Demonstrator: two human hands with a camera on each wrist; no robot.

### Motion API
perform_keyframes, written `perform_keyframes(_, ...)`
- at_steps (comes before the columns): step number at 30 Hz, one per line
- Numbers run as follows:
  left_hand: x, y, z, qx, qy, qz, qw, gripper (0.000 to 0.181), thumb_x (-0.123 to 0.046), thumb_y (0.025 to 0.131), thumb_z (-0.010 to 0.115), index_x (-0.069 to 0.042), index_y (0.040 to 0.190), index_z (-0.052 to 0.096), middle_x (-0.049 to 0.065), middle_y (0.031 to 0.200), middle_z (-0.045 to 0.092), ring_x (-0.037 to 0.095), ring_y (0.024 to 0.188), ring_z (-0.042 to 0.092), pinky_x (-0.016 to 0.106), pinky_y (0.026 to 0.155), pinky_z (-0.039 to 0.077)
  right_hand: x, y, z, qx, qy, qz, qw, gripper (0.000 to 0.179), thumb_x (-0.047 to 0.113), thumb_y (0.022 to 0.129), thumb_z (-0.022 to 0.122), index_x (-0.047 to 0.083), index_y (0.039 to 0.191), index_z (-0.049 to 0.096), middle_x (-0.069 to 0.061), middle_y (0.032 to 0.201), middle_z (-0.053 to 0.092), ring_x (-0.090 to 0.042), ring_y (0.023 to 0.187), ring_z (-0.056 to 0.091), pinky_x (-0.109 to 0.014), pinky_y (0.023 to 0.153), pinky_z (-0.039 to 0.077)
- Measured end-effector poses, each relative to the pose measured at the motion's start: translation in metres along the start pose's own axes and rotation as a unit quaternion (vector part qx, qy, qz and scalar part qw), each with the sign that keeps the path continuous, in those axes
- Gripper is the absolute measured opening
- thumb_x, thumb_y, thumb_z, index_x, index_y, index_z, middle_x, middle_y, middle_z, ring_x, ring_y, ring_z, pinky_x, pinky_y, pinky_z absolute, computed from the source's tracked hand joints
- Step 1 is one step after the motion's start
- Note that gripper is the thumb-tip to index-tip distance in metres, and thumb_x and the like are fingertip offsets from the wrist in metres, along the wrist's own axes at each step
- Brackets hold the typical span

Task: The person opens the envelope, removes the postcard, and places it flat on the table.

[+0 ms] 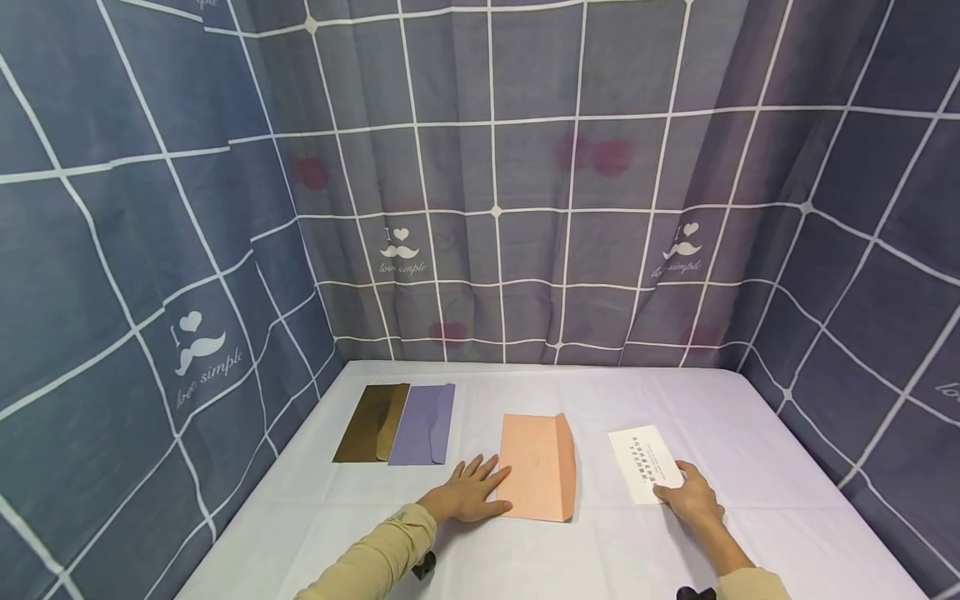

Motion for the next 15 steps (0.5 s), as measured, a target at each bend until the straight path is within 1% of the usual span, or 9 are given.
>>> perform_keyframes(4, 0.000, 0.000, -0.001, -0.001, 0.004, 0.003, 1.0000, 0.068, -0.065, 0.094, 0.034, -0.029, 0.151, 0.028, 0.000, 0.157, 0.020, 0.026, 0.143, 0.016, 0.046, 0.112, 0.015, -0.008, 0.002, -0.007, -0.004, 0.001, 0.011, 0.9999, 0.080, 0.031, 0.083, 0.070, -0.012, 0.135, 0.026, -0.043, 0.132, 0.028, -0.060, 0.118, 0.031, -0.069, 0.094, 0.026)
perform_keyframes(10, -0.001, 0.002, 0.001, -0.002, 0.011, -0.003, 0.9999, 0.069, -0.066, 0.093, 0.034, -0.030, 0.151, 0.028, -0.001, 0.156, 0.020, 0.025, 0.143, 0.016, 0.047, 0.112, 0.015, -0.020, 0.005, -0.014, -0.011, 0.005, 0.043, 0.9990, 0.080, 0.030, 0.083, 0.071, -0.013, 0.134, 0.027, -0.042, 0.131, 0.028, -0.059, 0.118, 0.030, -0.068, 0.094, 0.027)
perform_keyframes(15, -0.002, 0.002, 0.000, -0.003, 0.017, -0.006, 0.9998, 0.069, -0.066, 0.093, 0.034, -0.030, 0.151, 0.028, -0.001, 0.156, 0.021, 0.025, 0.142, 0.017, 0.047, 0.112, 0.016, -0.029, 0.009, -0.019, -0.024, -0.009, 0.065, 0.9975, 0.078, 0.028, 0.082, 0.071, -0.013, 0.134, 0.029, -0.042, 0.132, 0.028, -0.058, 0.121, 0.029, -0.066, 0.096, 0.029)
Point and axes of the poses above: each hand's wrist, its own y-axis towards the middle knuckle, its own z-axis out of the palm, x = y × z, the point moved 6 cm from there along y, towards the middle knuckle
